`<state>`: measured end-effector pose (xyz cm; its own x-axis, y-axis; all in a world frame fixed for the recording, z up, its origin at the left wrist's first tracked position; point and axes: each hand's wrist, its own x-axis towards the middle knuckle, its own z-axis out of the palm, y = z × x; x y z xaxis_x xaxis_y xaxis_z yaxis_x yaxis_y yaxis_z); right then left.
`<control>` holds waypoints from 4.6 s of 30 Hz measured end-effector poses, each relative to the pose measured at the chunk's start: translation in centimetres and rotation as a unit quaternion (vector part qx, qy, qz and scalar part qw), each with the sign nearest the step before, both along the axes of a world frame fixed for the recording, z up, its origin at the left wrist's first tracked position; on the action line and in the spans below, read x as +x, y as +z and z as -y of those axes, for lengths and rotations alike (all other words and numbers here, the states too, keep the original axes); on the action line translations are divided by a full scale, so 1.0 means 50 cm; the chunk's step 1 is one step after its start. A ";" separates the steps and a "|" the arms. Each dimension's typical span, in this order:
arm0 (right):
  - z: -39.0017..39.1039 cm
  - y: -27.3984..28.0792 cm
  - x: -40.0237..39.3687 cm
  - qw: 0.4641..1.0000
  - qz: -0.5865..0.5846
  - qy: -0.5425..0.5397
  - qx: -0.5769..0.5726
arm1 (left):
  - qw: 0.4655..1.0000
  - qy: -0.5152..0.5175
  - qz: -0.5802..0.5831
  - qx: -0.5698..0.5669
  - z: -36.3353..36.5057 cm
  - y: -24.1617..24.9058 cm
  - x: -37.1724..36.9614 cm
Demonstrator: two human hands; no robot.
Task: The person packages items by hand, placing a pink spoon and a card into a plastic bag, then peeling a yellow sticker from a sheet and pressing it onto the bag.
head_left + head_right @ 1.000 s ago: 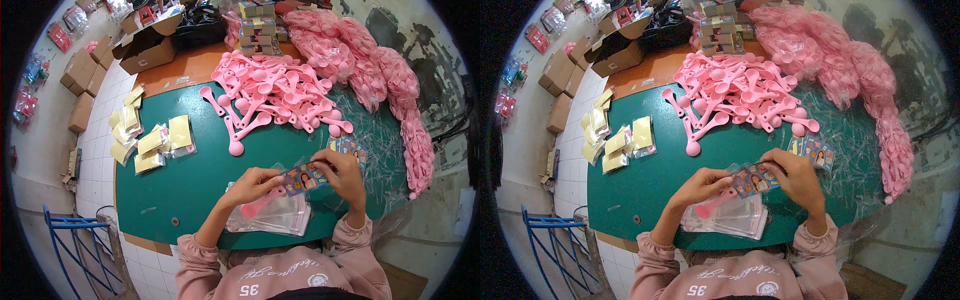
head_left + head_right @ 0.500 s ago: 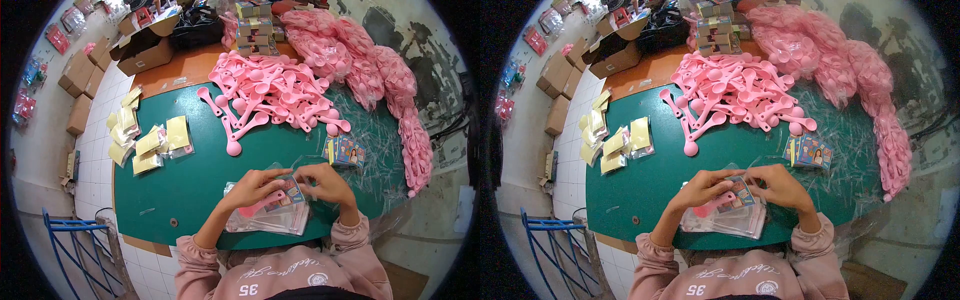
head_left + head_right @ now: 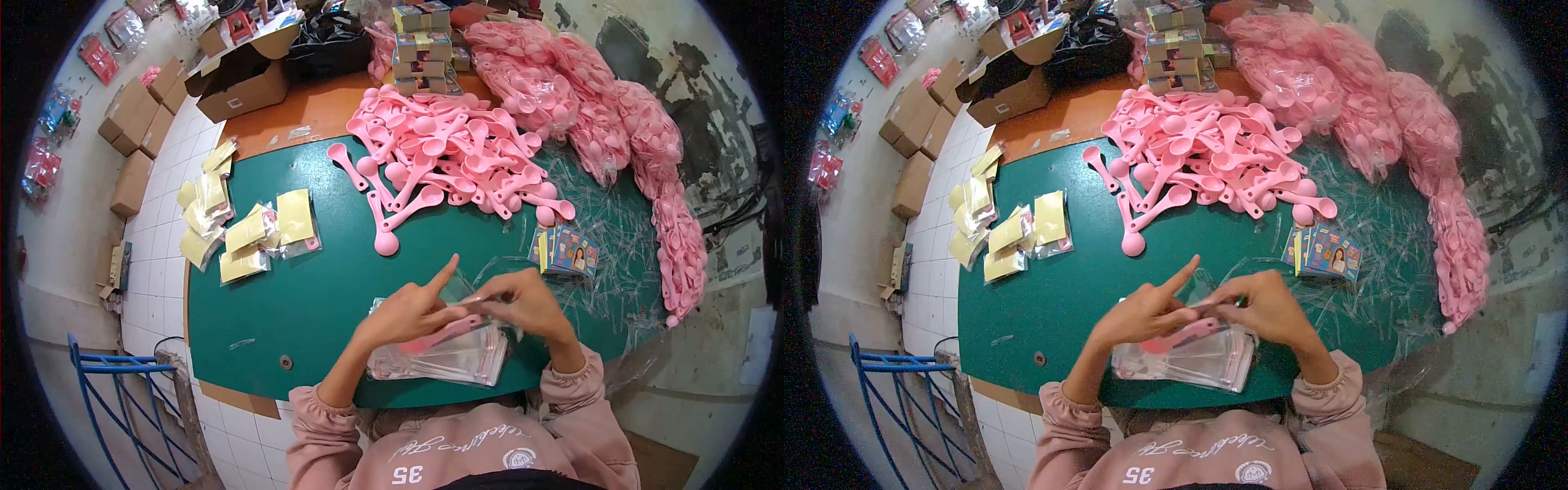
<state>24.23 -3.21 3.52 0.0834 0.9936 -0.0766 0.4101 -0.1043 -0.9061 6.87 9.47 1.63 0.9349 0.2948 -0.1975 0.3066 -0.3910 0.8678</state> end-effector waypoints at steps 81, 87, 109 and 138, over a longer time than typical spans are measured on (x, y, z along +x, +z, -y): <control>0.050 -0.027 -0.028 0.997 0.011 0.008 0.073 | 0.859 0.260 0.123 -0.424 0.144 -0.025 -0.085; 0.061 -0.020 -0.015 0.998 -0.029 0.026 0.049 | 0.947 0.274 0.083 -0.149 0.148 0.002 -0.062; 0.061 -0.048 -0.078 0.938 -0.219 -0.253 -0.095 | 0.946 0.311 0.066 -0.071 0.151 -0.049 -0.054; -0.078 -0.090 0.246 0.823 0.537 -0.186 0.003 | 0.922 0.189 -0.058 0.333 0.043 0.009 0.001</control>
<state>36.50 0.71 -1.00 0.3982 0.8843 0.2440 0.9154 -0.4003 -0.0431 6.91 7.32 2.09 0.7238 0.6879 0.0528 0.6065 -0.6709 0.4266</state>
